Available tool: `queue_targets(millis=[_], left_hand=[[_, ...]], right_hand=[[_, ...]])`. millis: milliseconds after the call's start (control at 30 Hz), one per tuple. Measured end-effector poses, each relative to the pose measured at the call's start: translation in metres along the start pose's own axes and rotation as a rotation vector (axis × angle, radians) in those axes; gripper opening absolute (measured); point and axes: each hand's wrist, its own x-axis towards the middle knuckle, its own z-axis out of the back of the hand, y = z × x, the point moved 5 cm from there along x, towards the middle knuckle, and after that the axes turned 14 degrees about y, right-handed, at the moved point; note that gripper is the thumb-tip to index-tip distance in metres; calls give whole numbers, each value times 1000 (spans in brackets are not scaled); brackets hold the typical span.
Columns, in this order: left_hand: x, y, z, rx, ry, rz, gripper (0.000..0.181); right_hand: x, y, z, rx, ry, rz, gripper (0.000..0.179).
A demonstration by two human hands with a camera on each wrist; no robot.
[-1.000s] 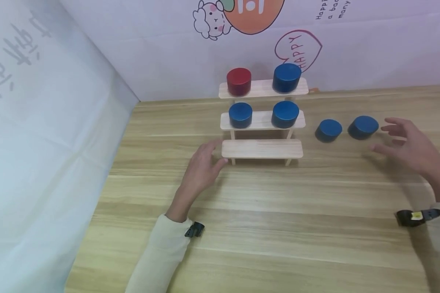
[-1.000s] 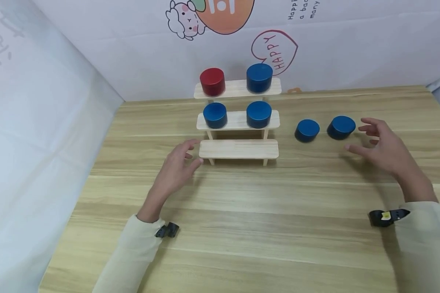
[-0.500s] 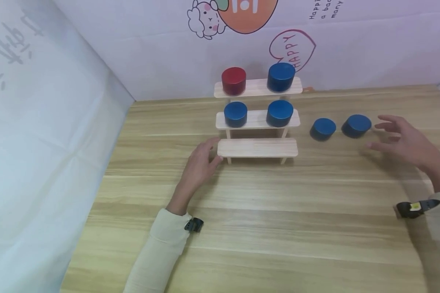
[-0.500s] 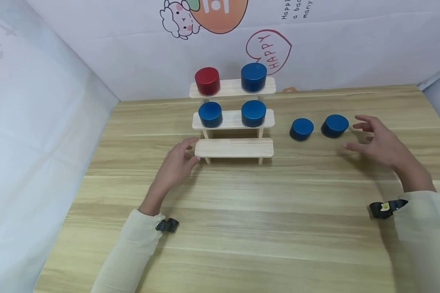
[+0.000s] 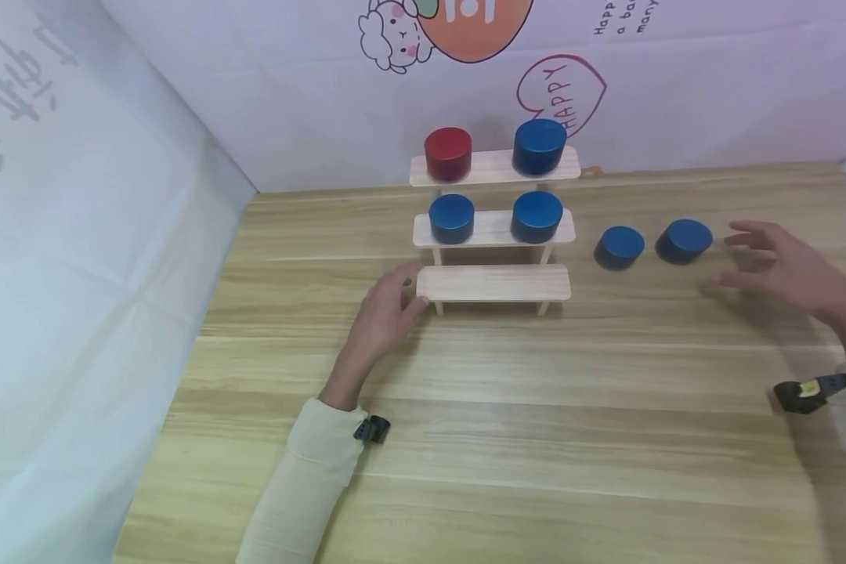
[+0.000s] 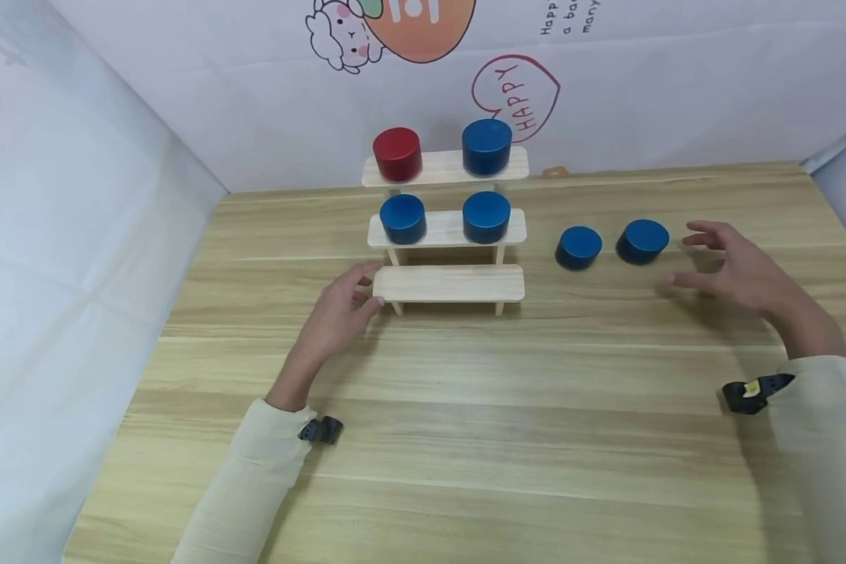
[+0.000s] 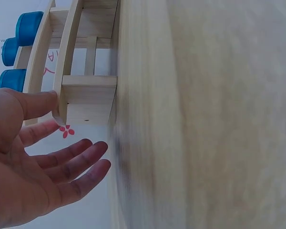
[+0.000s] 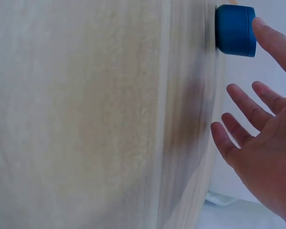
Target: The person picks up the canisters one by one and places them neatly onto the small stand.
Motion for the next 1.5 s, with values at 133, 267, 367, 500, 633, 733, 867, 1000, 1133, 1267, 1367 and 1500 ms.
queue_targets(millis=[133,267,367,500,633,733,867,1000,1133,1267,1367,1500], left_hand=[[0,1,-1,-4,5,-11,53],[0,2,-1,-15,5,-16,53],[1,2,-2,-24,13,-23,53],[2,2,-3,-28,20,-25,53],[3,1,-2,-26,25,-11,54],[3,1,-2,-31,35,-7,53],[3,0,-2,-36,37,-17,53],[4,1,-3,-41,40,-16,53],[5,1,-4,-46,44,-16,53],[5,1,-3,-33,34,-16,53],[4,1,-2,-16,25,-11,53],[3,2,-2,-8,20,-5,53]], right_hand=[[4,-1,1,-33,4,7,87],[12,1,3,-50,14,18,88],[18,3,4,-48,19,9,92],[22,5,4,-45,20,-5,96],[24,8,3,-35,32,-11,98],[27,11,2,-39,35,-27,98],[30,15,2,-40,24,-25,94],[34,19,2,-46,4,0,89],[36,20,2,-42,-15,4,85],[37,20,2,-44,-31,1,81],[37,20,2,-55,-41,6,78],[37,22,2,-60,-63,-6,79]])
